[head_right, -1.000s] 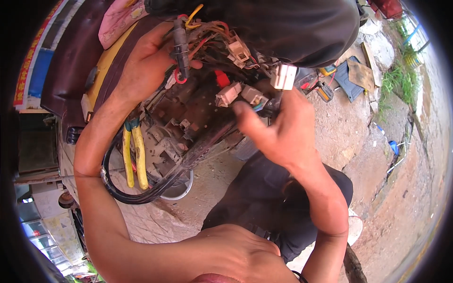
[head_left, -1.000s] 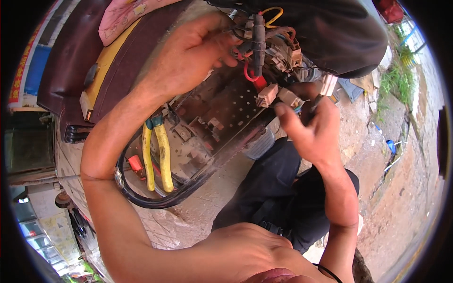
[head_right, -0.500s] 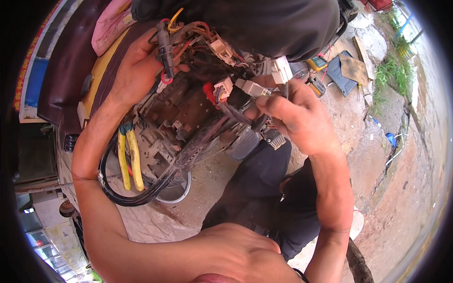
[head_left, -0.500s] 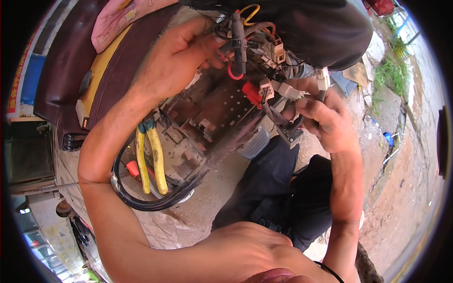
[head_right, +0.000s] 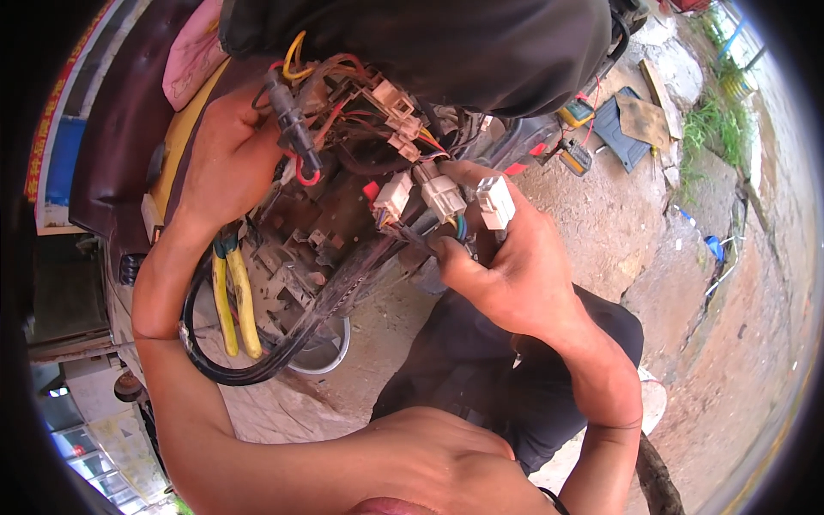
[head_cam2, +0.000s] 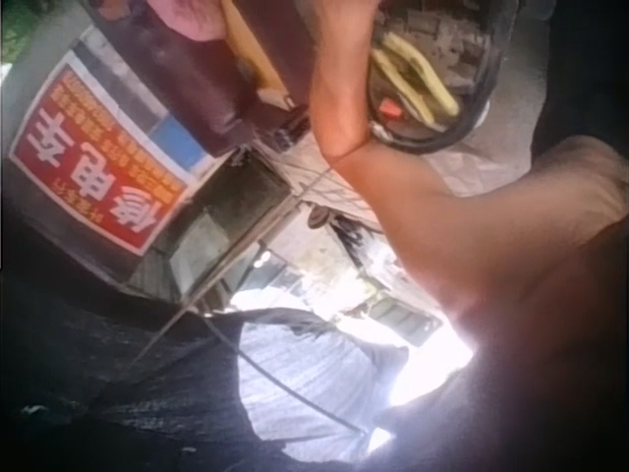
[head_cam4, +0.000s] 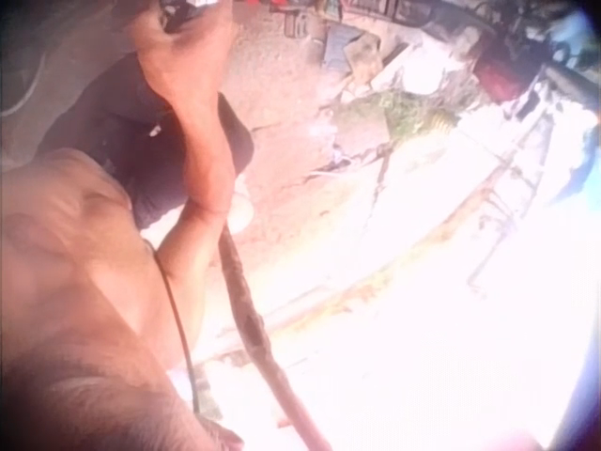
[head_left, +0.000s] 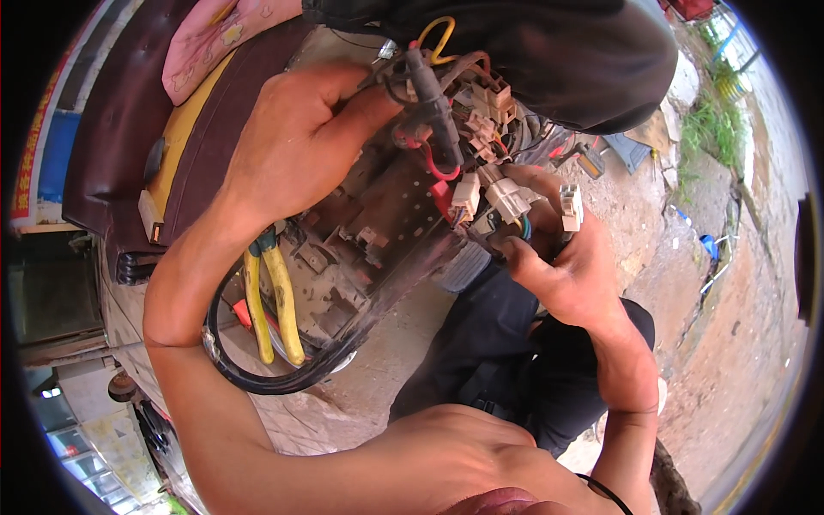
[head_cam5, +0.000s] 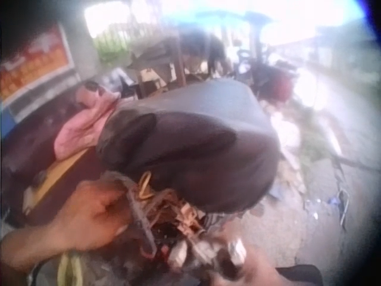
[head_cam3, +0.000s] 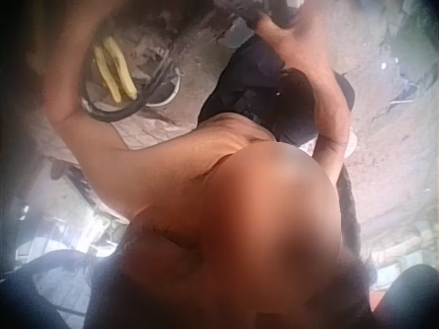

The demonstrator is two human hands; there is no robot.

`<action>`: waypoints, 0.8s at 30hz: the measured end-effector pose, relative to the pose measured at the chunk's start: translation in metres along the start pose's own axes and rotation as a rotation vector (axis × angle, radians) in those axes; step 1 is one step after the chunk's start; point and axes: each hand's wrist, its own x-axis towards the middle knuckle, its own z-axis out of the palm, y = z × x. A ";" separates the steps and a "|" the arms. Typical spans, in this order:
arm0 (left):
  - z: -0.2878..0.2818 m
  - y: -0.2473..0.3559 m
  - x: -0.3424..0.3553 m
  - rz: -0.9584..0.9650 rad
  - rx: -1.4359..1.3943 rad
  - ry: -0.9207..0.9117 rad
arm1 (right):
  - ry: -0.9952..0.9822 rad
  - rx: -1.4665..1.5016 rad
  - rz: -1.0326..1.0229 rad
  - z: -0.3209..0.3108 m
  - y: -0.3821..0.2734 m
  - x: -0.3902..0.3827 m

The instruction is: The person connects and organizes electrical wires and connectors inside the frame of an electric bicycle, handling a silver controller box and several multi-pin plastic connectors.

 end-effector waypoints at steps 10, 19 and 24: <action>-0.013 0.025 -0.005 -0.627 -0.909 -0.637 | -0.032 -0.008 -0.027 -0.006 0.006 -0.002; -0.001 0.033 -0.008 -0.307 -0.425 -0.712 | -0.006 0.216 -0.111 0.001 0.028 0.003; 0.001 0.028 -0.015 0.077 -0.064 -0.542 | 0.005 0.339 -0.089 0.004 0.023 0.003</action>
